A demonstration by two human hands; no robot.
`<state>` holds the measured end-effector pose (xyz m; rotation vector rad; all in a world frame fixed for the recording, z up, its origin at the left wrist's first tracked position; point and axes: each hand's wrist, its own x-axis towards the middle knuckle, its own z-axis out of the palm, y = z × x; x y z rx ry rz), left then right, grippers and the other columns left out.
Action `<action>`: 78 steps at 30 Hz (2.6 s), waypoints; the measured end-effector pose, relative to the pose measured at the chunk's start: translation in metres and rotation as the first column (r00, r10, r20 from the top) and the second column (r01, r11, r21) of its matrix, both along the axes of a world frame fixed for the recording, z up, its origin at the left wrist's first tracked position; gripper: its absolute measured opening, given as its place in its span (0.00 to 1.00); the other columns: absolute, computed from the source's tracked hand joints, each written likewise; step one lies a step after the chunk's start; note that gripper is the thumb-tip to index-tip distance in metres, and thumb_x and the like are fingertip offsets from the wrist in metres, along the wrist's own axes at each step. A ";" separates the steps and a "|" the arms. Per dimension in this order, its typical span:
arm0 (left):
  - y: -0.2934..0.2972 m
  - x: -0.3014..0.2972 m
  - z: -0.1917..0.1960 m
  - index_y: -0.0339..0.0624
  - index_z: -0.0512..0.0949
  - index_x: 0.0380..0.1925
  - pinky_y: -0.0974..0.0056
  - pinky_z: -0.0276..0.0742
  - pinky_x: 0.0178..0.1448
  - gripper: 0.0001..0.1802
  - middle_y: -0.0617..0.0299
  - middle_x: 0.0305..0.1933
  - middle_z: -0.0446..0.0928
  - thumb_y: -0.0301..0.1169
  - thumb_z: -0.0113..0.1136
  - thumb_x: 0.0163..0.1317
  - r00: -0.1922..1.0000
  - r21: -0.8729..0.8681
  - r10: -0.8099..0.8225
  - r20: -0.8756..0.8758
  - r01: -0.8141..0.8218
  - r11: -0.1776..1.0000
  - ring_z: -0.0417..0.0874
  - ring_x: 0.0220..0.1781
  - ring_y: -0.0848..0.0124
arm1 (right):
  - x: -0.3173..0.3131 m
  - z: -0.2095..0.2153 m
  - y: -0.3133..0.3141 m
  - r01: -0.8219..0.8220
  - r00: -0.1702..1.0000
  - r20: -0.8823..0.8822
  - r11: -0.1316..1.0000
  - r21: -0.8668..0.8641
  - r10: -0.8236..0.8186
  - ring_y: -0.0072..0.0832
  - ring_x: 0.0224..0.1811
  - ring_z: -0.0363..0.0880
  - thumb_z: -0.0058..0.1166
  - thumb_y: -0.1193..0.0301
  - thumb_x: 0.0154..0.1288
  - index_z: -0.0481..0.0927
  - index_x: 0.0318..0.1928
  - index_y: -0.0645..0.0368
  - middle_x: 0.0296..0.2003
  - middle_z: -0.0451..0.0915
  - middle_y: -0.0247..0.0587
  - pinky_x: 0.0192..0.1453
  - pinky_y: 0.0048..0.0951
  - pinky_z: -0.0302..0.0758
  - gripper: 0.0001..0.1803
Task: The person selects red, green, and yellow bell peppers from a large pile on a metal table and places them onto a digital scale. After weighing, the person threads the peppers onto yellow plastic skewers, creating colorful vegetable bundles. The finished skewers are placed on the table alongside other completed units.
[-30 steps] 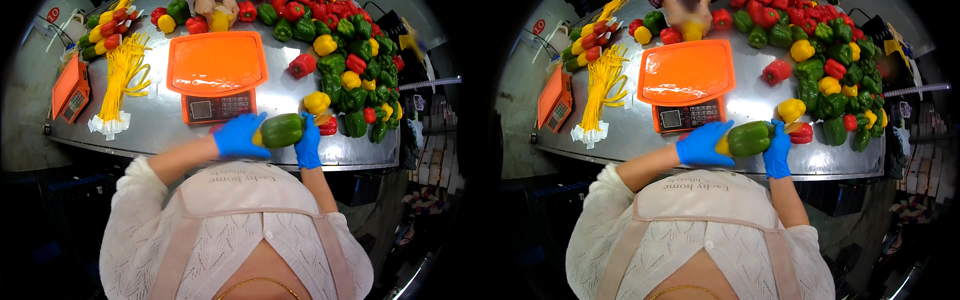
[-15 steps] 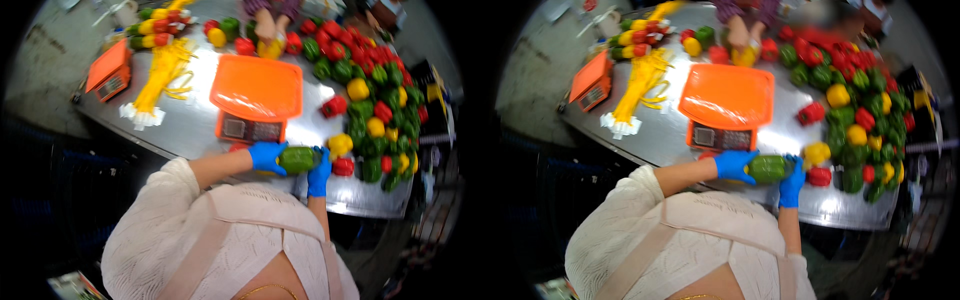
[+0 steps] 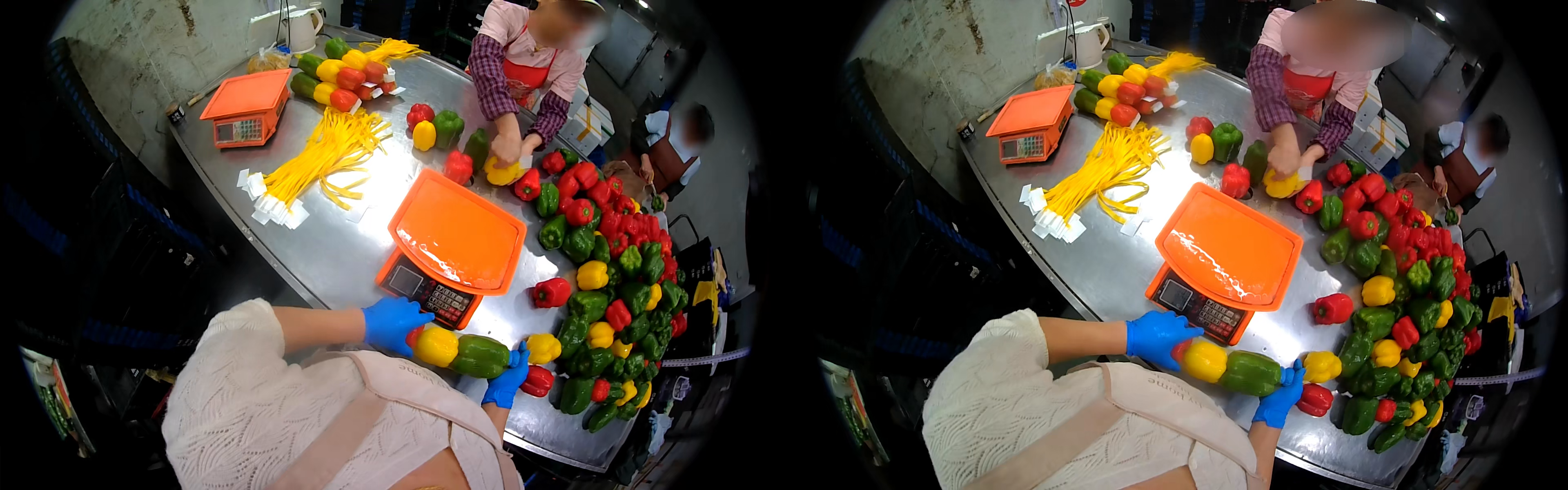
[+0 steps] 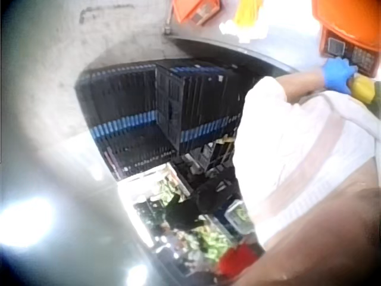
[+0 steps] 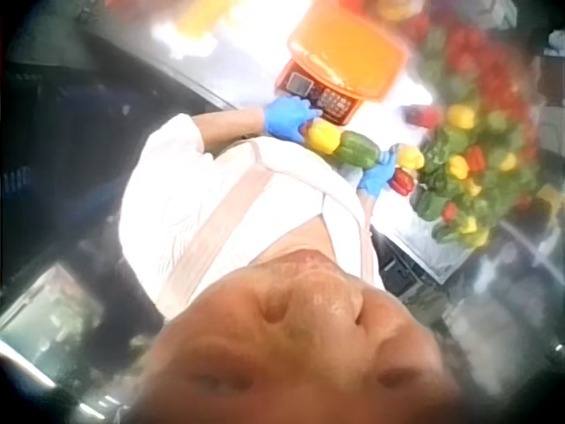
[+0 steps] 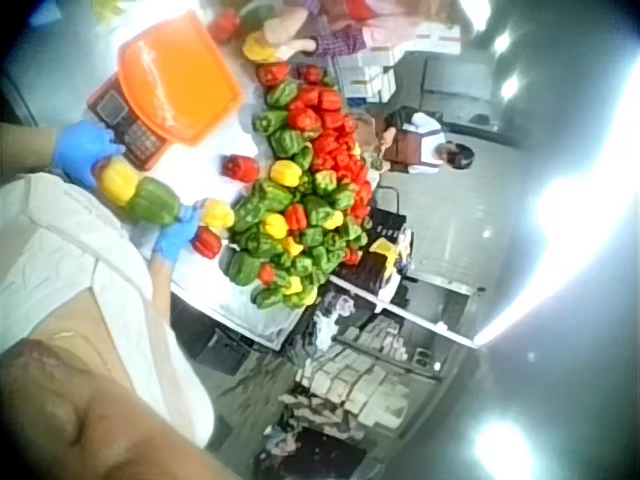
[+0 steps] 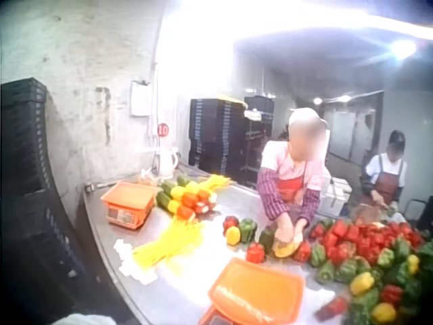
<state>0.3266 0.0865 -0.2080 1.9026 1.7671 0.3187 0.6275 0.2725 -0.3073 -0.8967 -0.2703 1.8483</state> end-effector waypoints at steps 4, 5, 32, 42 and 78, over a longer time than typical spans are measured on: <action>0.011 -0.003 -0.015 0.47 0.69 0.63 0.50 0.80 0.44 0.44 0.45 0.48 0.75 0.52 0.67 0.45 0.996 -0.149 -0.002 -0.093 -0.012 0.989 0.80 0.48 0.48 | -0.014 -0.005 0.002 -0.017 0.982 0.187 1.000 -0.017 0.020 0.16 0.19 0.56 0.42 0.61 0.77 0.73 0.52 0.59 0.17 0.55 0.23 0.26 0.23 0.62 0.16; 0.018 0.000 -0.014 0.45 0.69 0.63 0.50 0.79 0.44 0.45 0.44 0.49 0.75 0.53 0.68 0.45 0.993 -0.250 -0.028 -0.118 -0.002 0.968 0.80 0.48 0.48 | -0.018 -0.004 0.001 0.011 0.971 0.240 0.999 -0.040 -0.001 0.16 0.20 0.56 0.42 0.61 0.76 0.73 0.53 0.59 0.17 0.55 0.23 0.26 0.23 0.62 0.16; 0.082 0.063 0.112 0.48 0.38 0.76 0.58 0.76 0.59 0.62 0.47 0.59 0.72 0.40 0.73 0.51 0.699 0.234 -0.212 0.683 0.066 0.970 0.81 0.52 0.55 | -0.094 0.188 -0.054 -0.281 0.948 0.265 0.860 0.426 0.178 0.16 0.21 0.58 0.39 0.56 0.78 0.71 0.29 0.53 0.20 0.64 0.26 0.30 0.21 0.60 0.21; 0.083 0.033 0.127 0.44 0.59 0.68 0.61 0.76 0.56 0.39 0.50 0.52 0.78 0.28 0.65 0.57 0.635 0.150 -0.331 0.698 0.322 0.935 0.82 0.49 0.61 | -0.089 0.254 -0.062 -0.814 0.533 0.722 -0.033 0.580 -0.442 0.32 0.36 0.73 0.60 0.77 0.52 0.78 0.33 0.58 0.31 0.72 0.38 0.38 0.29 0.70 0.07; 0.075 0.026 0.121 0.42 0.81 0.43 0.60 0.75 0.51 0.13 0.52 0.40 0.81 0.34 0.64 0.59 0.785 0.278 -0.170 0.596 -0.003 0.961 0.80 0.44 0.58 | -0.072 0.262 -0.049 -0.762 0.558 0.758 0.570 0.307 0.338 0.15 0.28 0.71 0.52 0.74 0.70 0.77 0.47 0.62 0.29 0.75 0.31 0.32 0.16 0.67 0.08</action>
